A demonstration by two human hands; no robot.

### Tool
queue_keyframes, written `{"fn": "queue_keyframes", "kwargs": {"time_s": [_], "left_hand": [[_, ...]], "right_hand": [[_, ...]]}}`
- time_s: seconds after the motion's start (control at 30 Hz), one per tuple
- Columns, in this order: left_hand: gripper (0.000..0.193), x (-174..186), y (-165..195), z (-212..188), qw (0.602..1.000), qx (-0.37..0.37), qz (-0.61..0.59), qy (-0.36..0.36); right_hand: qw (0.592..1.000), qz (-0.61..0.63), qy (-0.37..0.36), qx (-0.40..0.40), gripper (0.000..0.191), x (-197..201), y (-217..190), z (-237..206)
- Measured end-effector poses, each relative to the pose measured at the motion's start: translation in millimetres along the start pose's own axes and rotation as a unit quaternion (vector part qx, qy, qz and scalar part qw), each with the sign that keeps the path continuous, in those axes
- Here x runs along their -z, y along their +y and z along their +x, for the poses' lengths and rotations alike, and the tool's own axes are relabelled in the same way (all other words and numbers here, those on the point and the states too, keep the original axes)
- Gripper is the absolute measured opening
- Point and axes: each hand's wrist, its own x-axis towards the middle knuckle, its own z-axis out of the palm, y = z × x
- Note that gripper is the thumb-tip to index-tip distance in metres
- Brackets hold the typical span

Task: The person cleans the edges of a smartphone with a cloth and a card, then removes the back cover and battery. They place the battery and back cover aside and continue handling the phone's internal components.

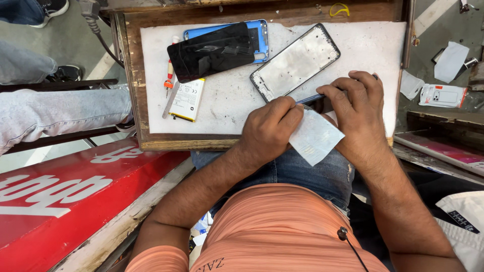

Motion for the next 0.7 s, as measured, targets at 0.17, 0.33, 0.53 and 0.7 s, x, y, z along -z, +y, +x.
{"fn": "queue_keyframes", "kwargs": {"time_s": [0.17,0.33,0.53,0.7], "left_hand": [[0.03,5,3,7,0.997,0.047,-0.059,-0.016],[0.025,12,0,16,0.975,0.159,-0.122,-0.093],[0.018,14,-10,28,0.929,0.271,-0.218,-0.125],[0.011,16,-14,30,0.922,0.287,-0.214,-0.15]], "right_hand": [[1.0,0.006,0.017,0.01,0.056,-3,-1,2],[1.0,-0.012,0.006,0.005,0.058,-3,1,2],[1.0,-0.012,-0.02,-0.002,0.069,0,2,3],[1.0,-0.018,-0.025,-0.004,0.07,0,1,3]]}}
